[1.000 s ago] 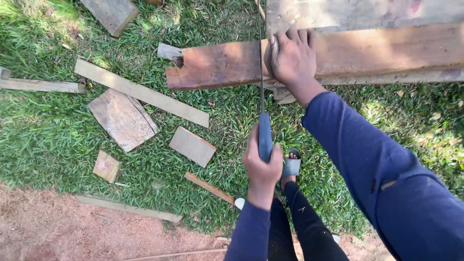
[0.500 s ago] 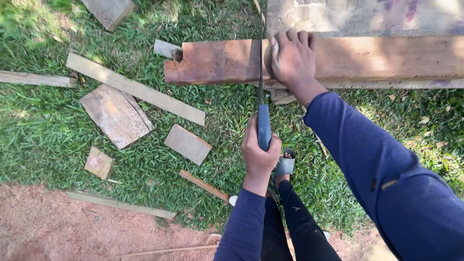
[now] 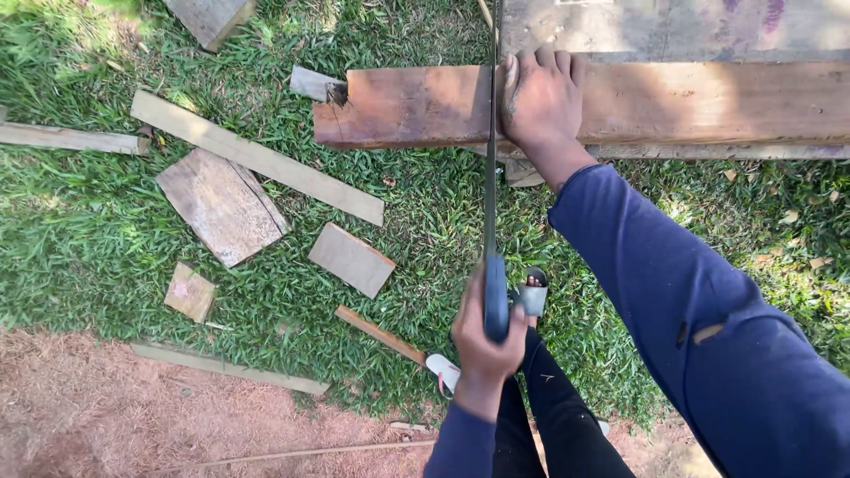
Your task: Sawing a thick wooden beam into smaller pieces using a hand saw.
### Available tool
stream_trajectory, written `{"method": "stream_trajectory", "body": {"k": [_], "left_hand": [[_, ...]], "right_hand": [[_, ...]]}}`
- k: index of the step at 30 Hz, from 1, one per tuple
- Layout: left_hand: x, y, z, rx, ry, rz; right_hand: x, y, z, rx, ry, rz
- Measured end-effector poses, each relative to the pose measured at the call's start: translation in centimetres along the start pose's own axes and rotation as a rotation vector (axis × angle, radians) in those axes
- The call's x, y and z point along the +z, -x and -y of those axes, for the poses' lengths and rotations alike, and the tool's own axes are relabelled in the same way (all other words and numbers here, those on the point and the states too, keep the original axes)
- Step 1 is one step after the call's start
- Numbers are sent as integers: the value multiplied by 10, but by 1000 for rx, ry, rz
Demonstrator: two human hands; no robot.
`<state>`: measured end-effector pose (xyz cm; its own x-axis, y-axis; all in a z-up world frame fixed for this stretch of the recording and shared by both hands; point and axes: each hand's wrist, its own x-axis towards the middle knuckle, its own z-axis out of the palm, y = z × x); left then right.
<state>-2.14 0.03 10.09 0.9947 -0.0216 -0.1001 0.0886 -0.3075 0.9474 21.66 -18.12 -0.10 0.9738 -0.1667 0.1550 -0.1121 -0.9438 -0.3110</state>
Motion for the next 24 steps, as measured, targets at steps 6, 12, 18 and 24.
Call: {"method": "stream_trajectory", "body": {"k": [6, 12, 18, 24], "left_hand": [[-17, 43, 7, 20, -55, -2], [40, -82, 45, 184, -93, -81], [20, -61, 27, 51, 18, -21], [-25, 47, 18, 60, -44, 5]], "right_hand": [[-8, 2, 1, -26, -31, 22], [-3, -5, -3, -55, -20, 13], [-3, -4, 3, 10, -25, -22], [-3, -2, 2, 10, -13, -12]]}}
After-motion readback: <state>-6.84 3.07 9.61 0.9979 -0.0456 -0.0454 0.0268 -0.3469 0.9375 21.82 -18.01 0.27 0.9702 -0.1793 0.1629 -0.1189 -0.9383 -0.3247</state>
